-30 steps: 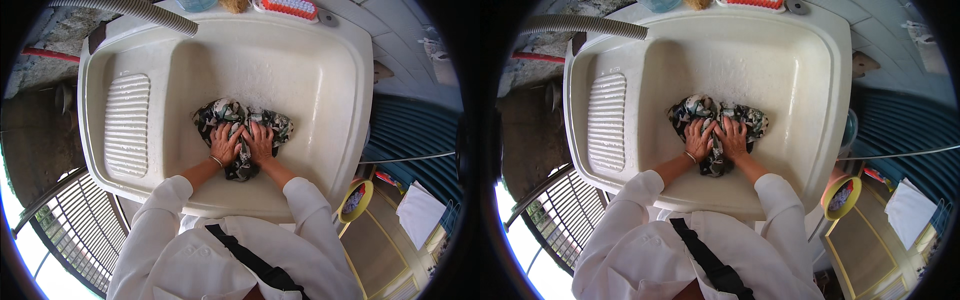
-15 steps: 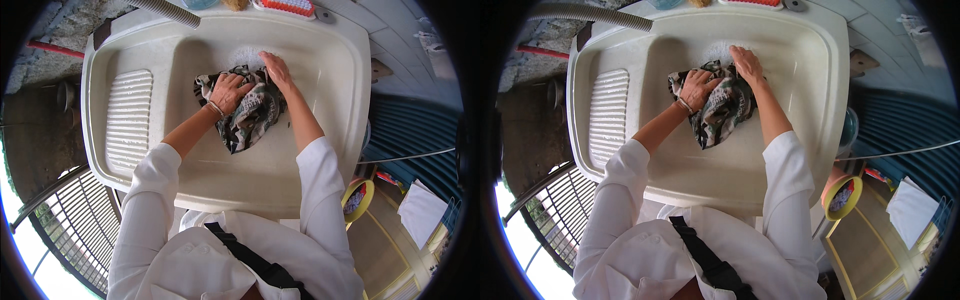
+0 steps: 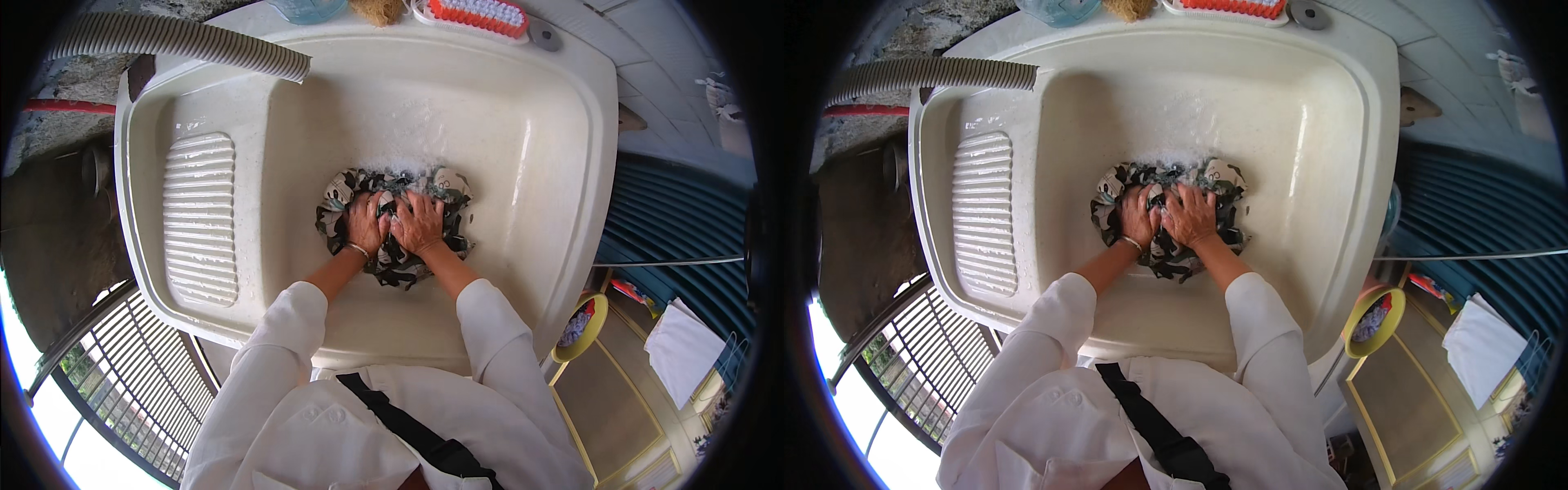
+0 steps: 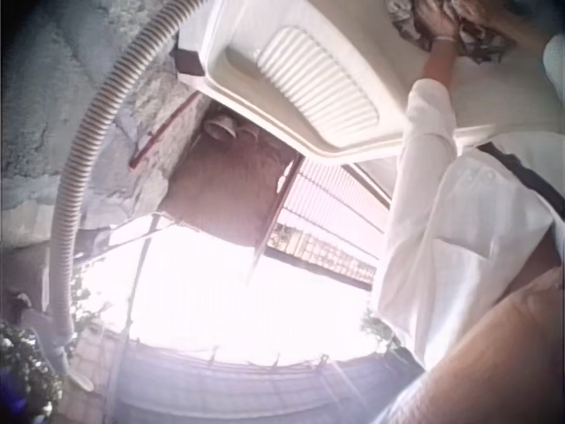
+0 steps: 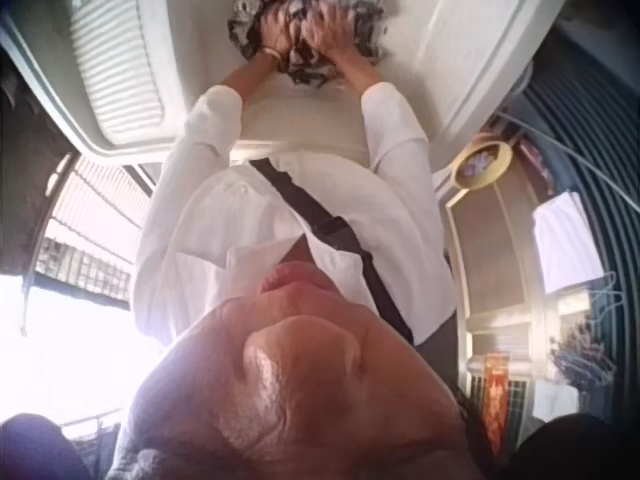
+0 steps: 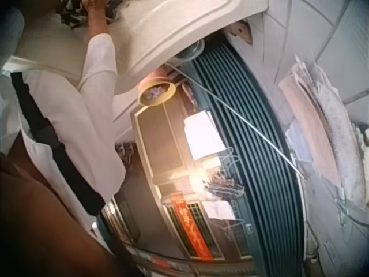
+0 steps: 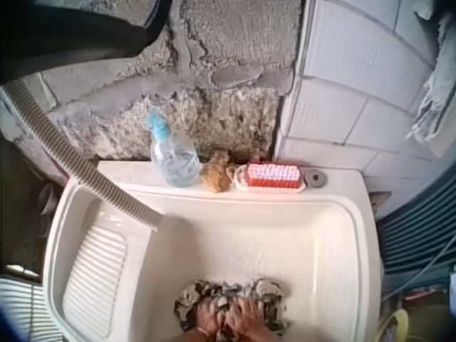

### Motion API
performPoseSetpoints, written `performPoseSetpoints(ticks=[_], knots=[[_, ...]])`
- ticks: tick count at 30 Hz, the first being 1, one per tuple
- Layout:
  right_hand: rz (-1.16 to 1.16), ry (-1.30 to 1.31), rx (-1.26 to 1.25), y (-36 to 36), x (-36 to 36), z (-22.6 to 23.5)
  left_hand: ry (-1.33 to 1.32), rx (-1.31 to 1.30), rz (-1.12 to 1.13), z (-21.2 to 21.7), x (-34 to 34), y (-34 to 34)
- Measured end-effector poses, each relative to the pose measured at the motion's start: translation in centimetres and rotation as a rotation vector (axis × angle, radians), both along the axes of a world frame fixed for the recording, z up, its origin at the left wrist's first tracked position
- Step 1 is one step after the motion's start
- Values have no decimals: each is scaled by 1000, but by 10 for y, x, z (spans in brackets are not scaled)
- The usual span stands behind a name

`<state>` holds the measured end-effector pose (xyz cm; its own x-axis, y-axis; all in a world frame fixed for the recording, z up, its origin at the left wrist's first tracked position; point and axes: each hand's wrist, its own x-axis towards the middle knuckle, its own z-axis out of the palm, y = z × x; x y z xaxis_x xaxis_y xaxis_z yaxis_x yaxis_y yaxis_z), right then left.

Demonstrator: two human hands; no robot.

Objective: The person hand-washes a camouflage-patterned garment in a utility sink. They scrub the fabric with both hands, rinse it under running water from a flexible hose, and wring out excess water repeatedly.

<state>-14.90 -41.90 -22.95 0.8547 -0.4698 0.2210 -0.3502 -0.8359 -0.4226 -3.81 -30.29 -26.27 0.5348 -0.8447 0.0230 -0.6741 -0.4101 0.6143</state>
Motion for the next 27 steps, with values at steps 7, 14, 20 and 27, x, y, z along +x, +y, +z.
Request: performPoseSetpoints(ticks=[7, 14, 20, 27], knots=[[-490, 171, 421, -85, 105, 23, -110, 246, 91, 20, 108, -133], [-363, 287, 407, -146, 85, 20, -197, -249, -590, 119, 70, -88], [-179, 157, 173, -24, 12, 57, -167, -100, -100, 144, 35, -28], [-112, 100, -70, 11, -13, -5, 2, 243, -186, 32, -4, 1]])
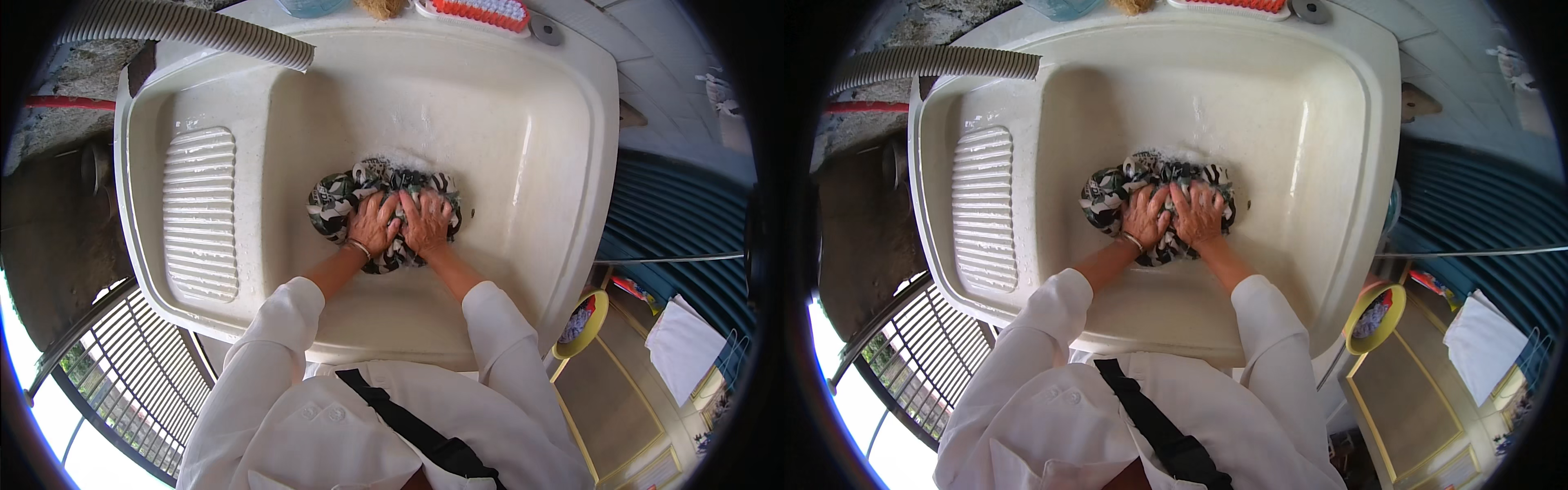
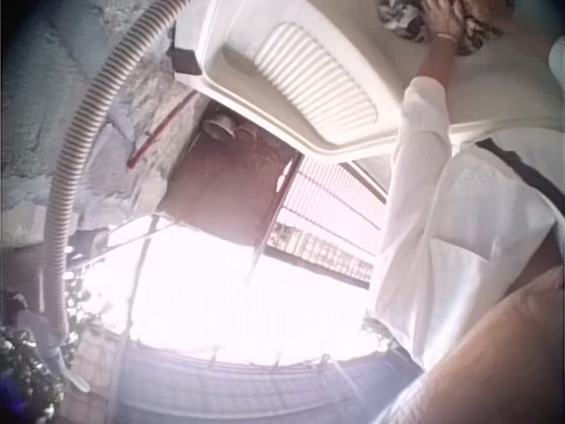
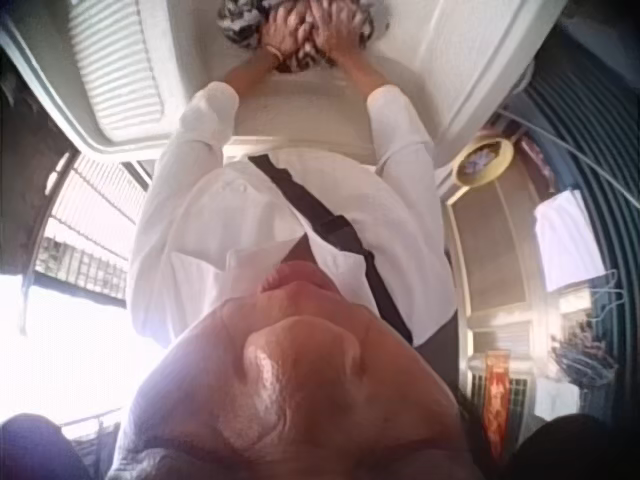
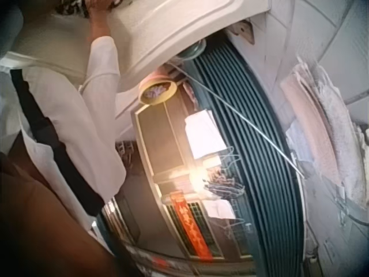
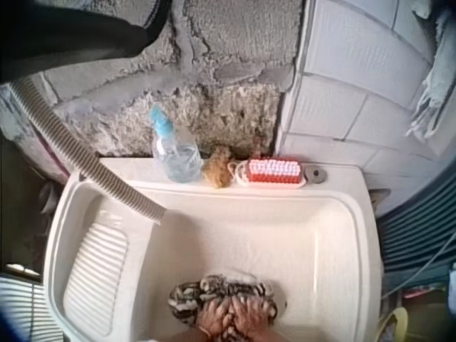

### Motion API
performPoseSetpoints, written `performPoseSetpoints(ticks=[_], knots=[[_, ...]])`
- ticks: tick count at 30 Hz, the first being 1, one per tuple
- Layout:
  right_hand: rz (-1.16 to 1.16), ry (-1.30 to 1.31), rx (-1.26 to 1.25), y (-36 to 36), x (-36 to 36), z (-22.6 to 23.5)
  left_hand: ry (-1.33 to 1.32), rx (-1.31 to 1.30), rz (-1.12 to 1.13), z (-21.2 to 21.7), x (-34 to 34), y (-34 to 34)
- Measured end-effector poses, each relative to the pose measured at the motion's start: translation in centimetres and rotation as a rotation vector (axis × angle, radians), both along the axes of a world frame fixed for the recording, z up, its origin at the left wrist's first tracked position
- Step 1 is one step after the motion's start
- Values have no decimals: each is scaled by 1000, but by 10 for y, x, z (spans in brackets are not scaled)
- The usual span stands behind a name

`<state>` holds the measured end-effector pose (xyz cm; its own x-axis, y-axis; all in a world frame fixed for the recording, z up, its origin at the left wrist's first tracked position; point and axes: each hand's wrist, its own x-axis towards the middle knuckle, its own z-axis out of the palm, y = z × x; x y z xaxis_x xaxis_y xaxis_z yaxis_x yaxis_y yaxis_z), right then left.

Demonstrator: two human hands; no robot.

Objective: The person hand-washes a camouflage-patterned garment in a utility sink. They scrub the fabric with both hands, rinse it under running water from a flexible hose, and wring out excess water repeatedly.

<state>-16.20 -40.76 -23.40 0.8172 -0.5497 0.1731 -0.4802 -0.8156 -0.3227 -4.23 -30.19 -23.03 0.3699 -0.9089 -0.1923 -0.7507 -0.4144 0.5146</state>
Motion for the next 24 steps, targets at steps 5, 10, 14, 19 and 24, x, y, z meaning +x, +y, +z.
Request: performPoseSetpoints(ticks=[5, 10, 14, 19, 24], knots=[[-228, 204, 210, -99, 82, -14, -117, 9, 77, -2, 88, -138], [-267, -53, 939, -174, 110, 60, -321, -354, -60, 41, 106, -138], [-137, 202, 294, -121, 84, 17, -130, -496, -335, 95, 69, -84], [-55, -111, 140, -25, 38, 55, -194, -302, 99, 81, 60, -44], [48, -136, 95, 24, -9, 20, 50, -225, -34, 12, 10, 24]])
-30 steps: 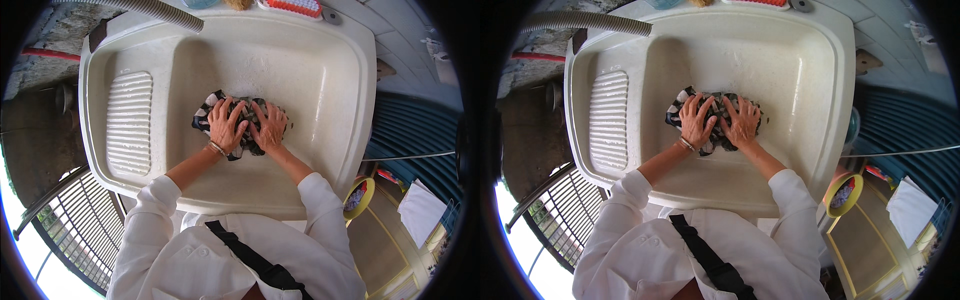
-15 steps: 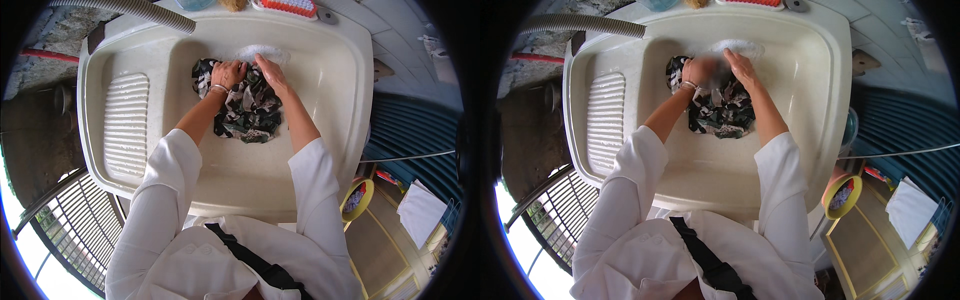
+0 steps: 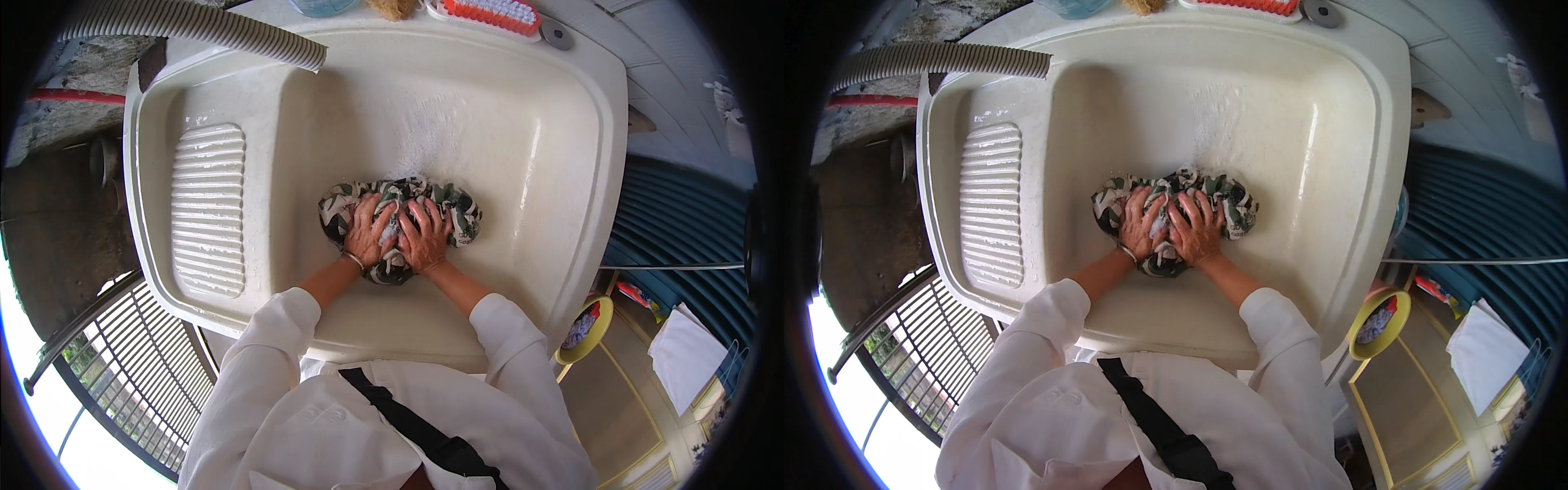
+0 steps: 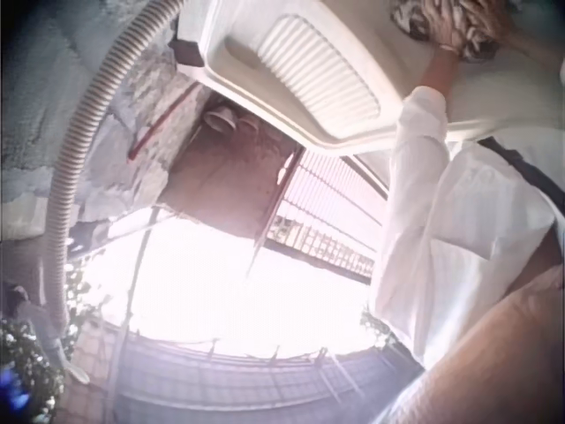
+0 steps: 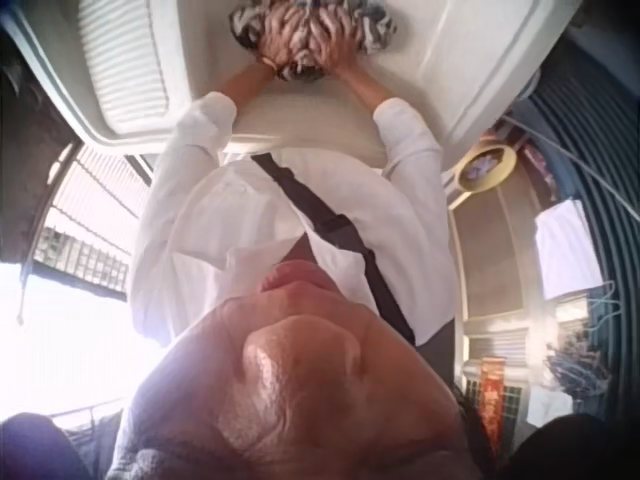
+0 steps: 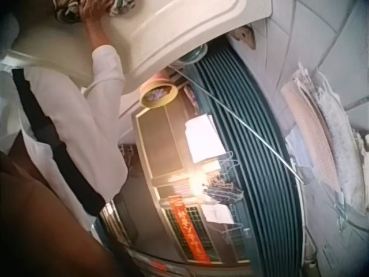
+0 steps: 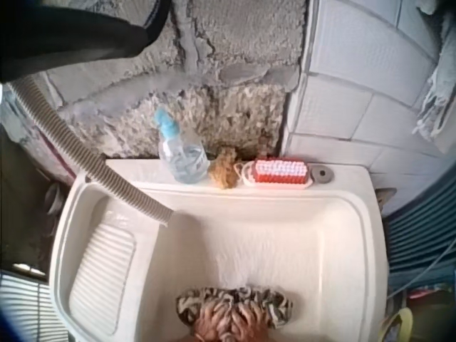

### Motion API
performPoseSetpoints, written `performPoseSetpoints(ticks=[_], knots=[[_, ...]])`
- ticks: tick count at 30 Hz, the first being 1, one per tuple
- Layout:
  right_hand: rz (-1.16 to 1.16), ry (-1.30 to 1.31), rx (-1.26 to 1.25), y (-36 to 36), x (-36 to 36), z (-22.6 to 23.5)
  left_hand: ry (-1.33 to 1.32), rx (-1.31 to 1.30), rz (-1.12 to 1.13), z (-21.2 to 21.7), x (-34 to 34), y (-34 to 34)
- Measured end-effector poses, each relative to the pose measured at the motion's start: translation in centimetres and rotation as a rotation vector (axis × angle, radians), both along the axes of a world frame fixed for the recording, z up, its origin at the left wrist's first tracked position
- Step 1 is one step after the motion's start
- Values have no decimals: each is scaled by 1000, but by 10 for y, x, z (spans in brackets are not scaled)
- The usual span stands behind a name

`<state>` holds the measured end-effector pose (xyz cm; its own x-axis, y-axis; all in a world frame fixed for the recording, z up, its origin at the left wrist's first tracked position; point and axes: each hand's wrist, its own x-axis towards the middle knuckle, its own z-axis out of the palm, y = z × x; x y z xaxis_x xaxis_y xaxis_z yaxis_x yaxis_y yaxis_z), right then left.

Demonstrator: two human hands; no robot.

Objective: The person hand-washes a camouflage-patterned garment in a utility sink. They scrub the fabric with both hands, rinse it under running water from a flexible hose, and wring out excess water repeatedly.

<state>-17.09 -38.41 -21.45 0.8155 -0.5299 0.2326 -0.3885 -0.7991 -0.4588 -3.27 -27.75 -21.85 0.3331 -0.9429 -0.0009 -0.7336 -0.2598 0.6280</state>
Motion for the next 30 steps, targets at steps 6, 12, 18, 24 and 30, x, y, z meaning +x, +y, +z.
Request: performPoseSetpoints(ticks=[6, 12, 18, 24, 30], knots=[[-12, -25, 25, -101, 97, -35, -195, 137, 130, -124, 106, -92], [-171, -59, 732, -196, 125, 9, 278, 104, 391, 44, 93, -153], [-331, 400, 408, -134, 87, 38, -182, -262, -53, 98, 70, -85], [-114, 130, -25, -18, 28, 31, 11, 15, 239, 27, -7, -18], [-59, 59, -25, -34, 32, -28, -202, 364, 130, -25, 13, -30]])
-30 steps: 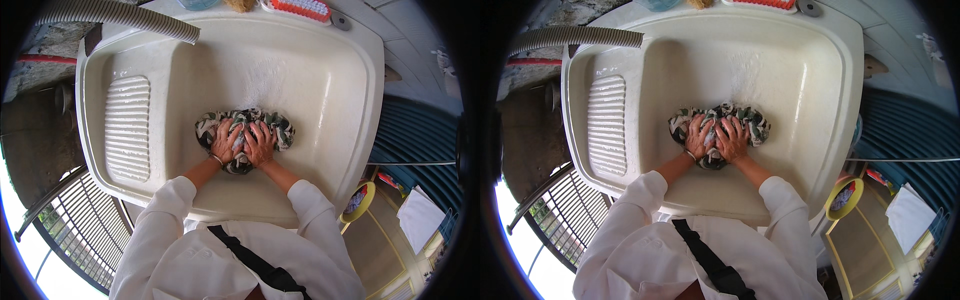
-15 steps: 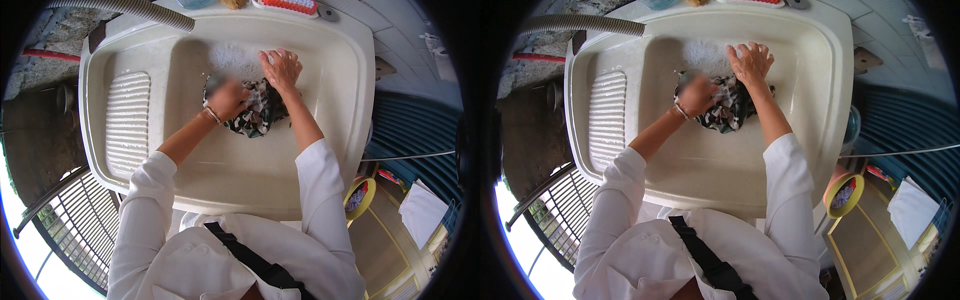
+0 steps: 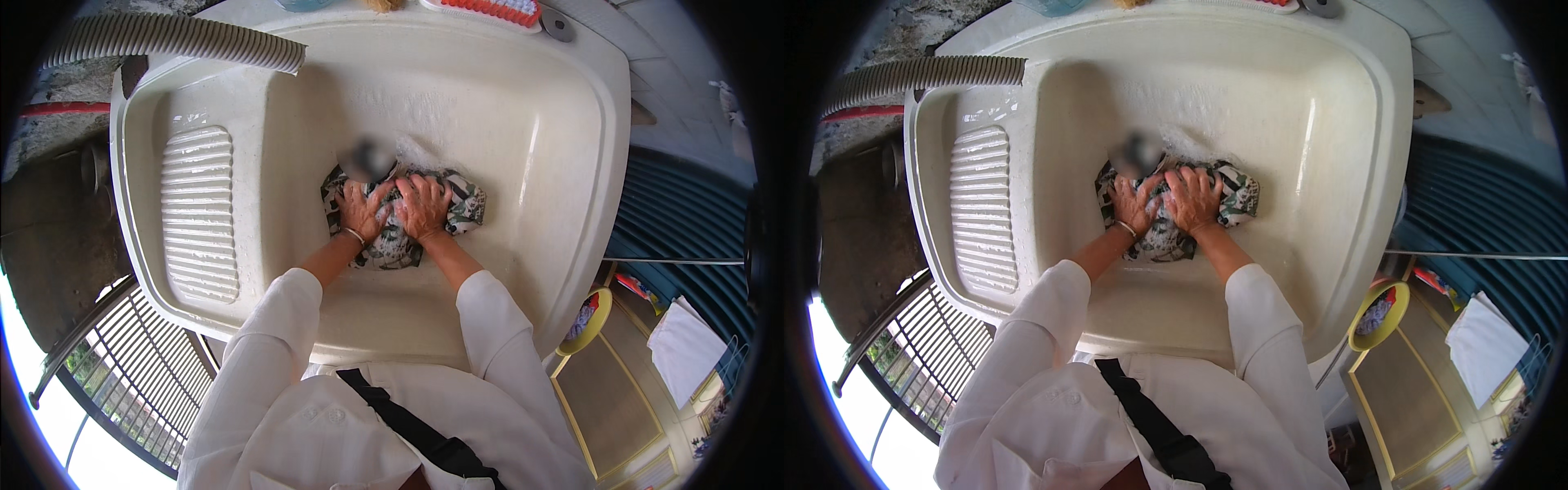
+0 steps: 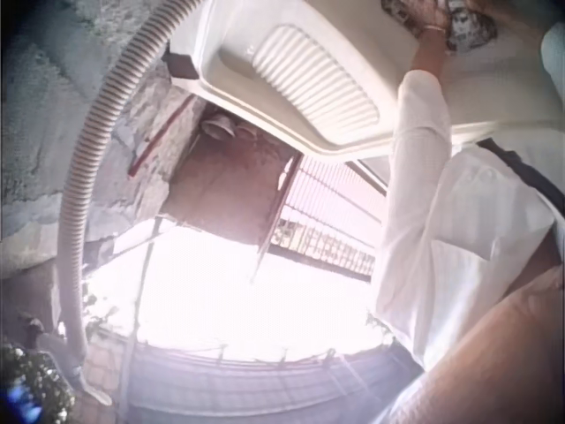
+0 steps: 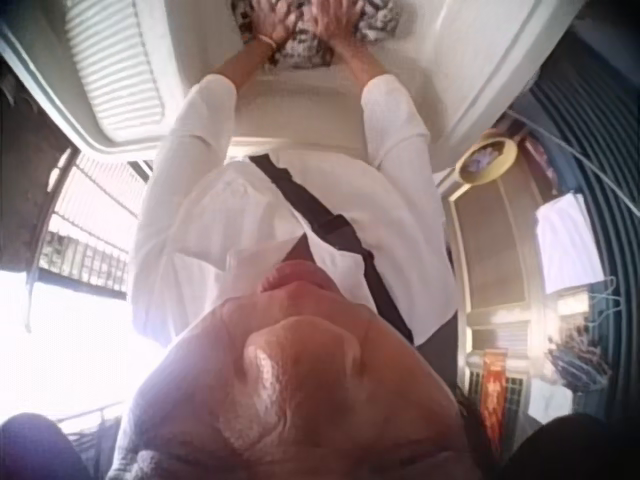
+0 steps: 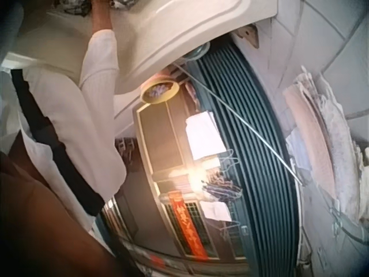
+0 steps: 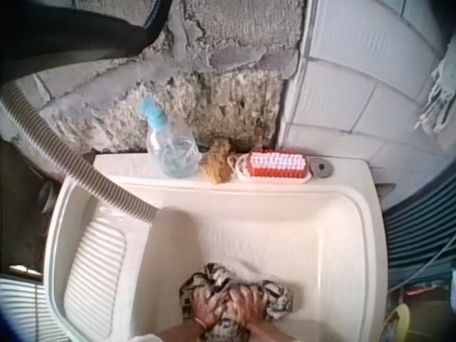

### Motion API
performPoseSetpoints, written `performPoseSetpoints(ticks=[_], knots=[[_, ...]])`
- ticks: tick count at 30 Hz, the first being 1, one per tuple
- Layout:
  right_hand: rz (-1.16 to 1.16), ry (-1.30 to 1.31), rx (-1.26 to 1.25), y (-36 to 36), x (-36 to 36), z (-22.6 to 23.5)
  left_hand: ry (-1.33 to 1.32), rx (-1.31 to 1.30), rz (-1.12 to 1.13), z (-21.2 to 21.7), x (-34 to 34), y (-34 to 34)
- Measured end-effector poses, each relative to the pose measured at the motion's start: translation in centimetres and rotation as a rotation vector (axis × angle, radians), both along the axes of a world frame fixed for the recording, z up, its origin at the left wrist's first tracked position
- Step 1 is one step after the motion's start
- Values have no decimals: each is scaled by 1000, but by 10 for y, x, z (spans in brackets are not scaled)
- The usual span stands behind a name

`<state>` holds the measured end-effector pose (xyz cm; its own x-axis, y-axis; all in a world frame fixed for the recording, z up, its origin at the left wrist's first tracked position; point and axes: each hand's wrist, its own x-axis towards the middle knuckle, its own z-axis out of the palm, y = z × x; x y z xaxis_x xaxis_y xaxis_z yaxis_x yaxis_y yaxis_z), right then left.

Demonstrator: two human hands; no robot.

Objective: The person hand-washes a camouflage-patterned garment in a utility sink. They scrub the fabric with both hands, rinse it under running water from a flexible hose, and wring out excess water repeatedly.

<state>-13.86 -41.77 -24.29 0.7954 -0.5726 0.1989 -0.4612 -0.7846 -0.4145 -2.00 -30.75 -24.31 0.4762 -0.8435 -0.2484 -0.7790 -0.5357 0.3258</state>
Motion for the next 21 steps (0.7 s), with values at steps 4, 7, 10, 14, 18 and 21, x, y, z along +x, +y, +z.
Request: performPoseSetpoints(ticks=[4, 7, 10, 14, 18, 21], knots=[[-208, 160, 46, -61, 68, 8, -163, -470, -126, 4, 75, -84], [-281, 80, 705, -121, 86, 13, 96, -216, 106, 50, 84, -114], [-307, 22, 814, -154, 81, 75, -94, -184, -117, 121, 68, -109], [-225, 283, 347, -118, 62, 63, 9, -596, -277, 116, 57, -68], [-26, 132, 218, -39, 32, 76, 178, -458, 370, 92, 42, -44], [67, 103, 162, 19, -1, 66, 228, -406, 295, 69, -9, 0]])
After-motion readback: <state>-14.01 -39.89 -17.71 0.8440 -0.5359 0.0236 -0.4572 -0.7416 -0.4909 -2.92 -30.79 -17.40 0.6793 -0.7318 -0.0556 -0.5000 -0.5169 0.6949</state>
